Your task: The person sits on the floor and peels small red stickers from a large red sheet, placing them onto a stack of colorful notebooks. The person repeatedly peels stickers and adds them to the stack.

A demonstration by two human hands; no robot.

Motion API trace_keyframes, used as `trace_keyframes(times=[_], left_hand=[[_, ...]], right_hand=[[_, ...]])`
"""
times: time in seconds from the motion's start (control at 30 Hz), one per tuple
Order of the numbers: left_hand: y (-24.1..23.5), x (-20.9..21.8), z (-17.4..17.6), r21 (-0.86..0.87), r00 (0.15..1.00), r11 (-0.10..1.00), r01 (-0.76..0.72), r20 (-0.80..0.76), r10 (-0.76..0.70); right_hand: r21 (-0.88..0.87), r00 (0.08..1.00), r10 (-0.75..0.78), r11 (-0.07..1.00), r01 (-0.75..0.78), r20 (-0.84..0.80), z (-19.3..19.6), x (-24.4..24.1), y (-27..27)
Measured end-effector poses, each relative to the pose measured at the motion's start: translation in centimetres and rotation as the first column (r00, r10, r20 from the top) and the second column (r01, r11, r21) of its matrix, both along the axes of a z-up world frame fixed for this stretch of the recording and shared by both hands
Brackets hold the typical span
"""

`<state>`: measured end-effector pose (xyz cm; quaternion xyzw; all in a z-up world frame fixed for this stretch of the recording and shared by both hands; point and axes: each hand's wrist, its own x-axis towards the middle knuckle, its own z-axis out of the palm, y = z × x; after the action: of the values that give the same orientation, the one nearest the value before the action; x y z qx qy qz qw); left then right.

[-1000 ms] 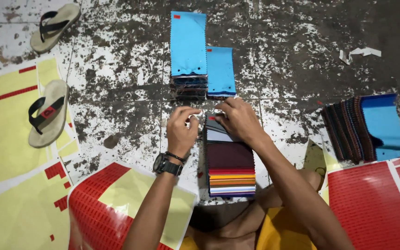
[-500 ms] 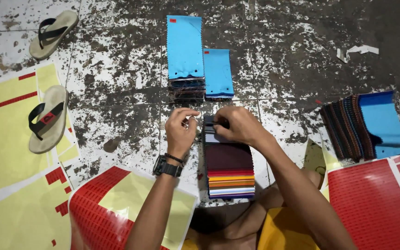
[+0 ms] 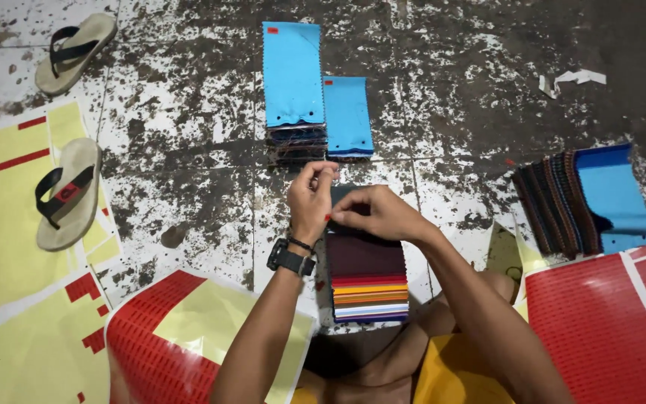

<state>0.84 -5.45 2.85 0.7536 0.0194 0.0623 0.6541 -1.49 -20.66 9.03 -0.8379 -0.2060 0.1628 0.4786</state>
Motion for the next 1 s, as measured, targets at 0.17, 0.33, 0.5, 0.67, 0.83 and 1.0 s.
trace_keyframes(times=[0.17, 0.33, 0.5, 0.67, 0.83, 1.0], left_hand=[[-0.6, 0.5, -1.9, 0.034, 0.991, 0.991, -0.129, 0.037, 0.128], [1.8, 1.5, -3.2, 0.257, 0.930, 0.922, -0.290, 0.304, 0.208], [4.3, 0.5, -4.5, 0.406, 0.938, 0.902, -0.150, 0.347, 0.000], [4.9, -0.7, -5.1, 0.692, 0.861, 0.715, -0.092, 0.417, -0.292], [4.0, -0.1, -7.2, 0.816, 0.751, 0.514, -0.265, 0.509, -0.421], [3.8, -0.5, -5.7, 0.821, 0.706, 0.434, -0.370, 0.553, -0.443]], right_hand=[[0.157, 0.985, -0.062, 0.984, 0.087, -0.159, -1.3, 0.2, -0.4], [0.006, 0.992, -0.084, 0.996, 0.085, -0.090, -3.1, 1.3, -1.4], [-0.276, 0.993, -0.113, 0.954, 0.118, 0.034, -3.3, 2.3, -0.6], [-0.409, 0.990, -0.129, 0.901, 0.142, 0.058, -4.9, 2.6, -0.3], [-0.495, 0.982, -0.135, 0.850, 0.183, 0.131, -7.9, 2.8, -0.1], [-0.546, 0.966, -0.173, 0.799, 0.252, 0.192, -4.9, 2.4, -0.2]])
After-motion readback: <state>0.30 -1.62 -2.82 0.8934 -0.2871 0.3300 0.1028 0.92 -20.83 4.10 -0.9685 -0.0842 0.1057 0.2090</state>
